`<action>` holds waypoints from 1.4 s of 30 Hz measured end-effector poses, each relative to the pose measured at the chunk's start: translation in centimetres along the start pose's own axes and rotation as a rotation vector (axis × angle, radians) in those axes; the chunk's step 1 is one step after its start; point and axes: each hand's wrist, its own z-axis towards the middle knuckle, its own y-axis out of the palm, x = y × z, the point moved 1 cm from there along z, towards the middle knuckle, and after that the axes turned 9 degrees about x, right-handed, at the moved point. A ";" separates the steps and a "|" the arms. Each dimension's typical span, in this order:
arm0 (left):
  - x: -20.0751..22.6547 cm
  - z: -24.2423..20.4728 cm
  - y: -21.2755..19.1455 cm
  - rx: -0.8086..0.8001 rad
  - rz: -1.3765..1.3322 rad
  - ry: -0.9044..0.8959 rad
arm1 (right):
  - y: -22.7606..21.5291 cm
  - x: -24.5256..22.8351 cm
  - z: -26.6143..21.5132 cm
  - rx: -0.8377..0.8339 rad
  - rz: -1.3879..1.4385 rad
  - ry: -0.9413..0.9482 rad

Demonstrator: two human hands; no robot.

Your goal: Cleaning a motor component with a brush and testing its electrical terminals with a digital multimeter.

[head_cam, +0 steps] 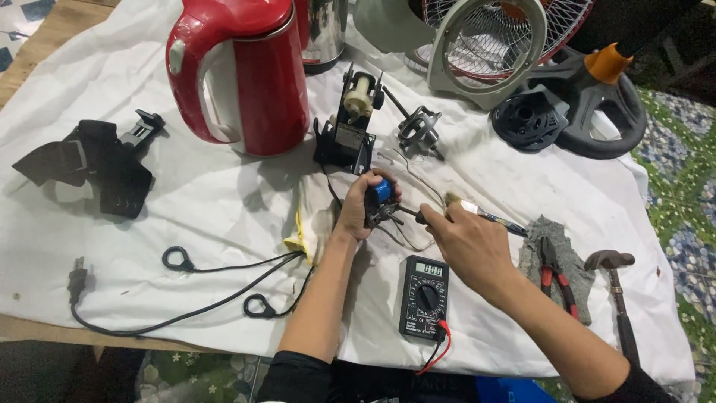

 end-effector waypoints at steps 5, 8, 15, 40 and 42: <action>0.4 -0.6 0.2 0.012 0.008 0.003 | -0.3 -0.2 0.2 -0.190 0.152 0.113; 0.5 -0.6 0.2 0.021 0.002 -0.006 | -1.0 0.1 0.7 -0.308 0.289 0.180; 1.2 -1.3 0.9 0.029 -0.008 -0.028 | -1.2 0.6 1.4 -0.331 0.531 0.293; 0.6 -1.5 1.2 -0.001 -0.239 -0.132 | -3.6 0.9 0.6 -0.352 0.785 0.522; 0.4 -1.0 0.8 -0.001 -0.244 -0.128 | -4.0 0.7 0.8 -0.347 0.772 0.501</action>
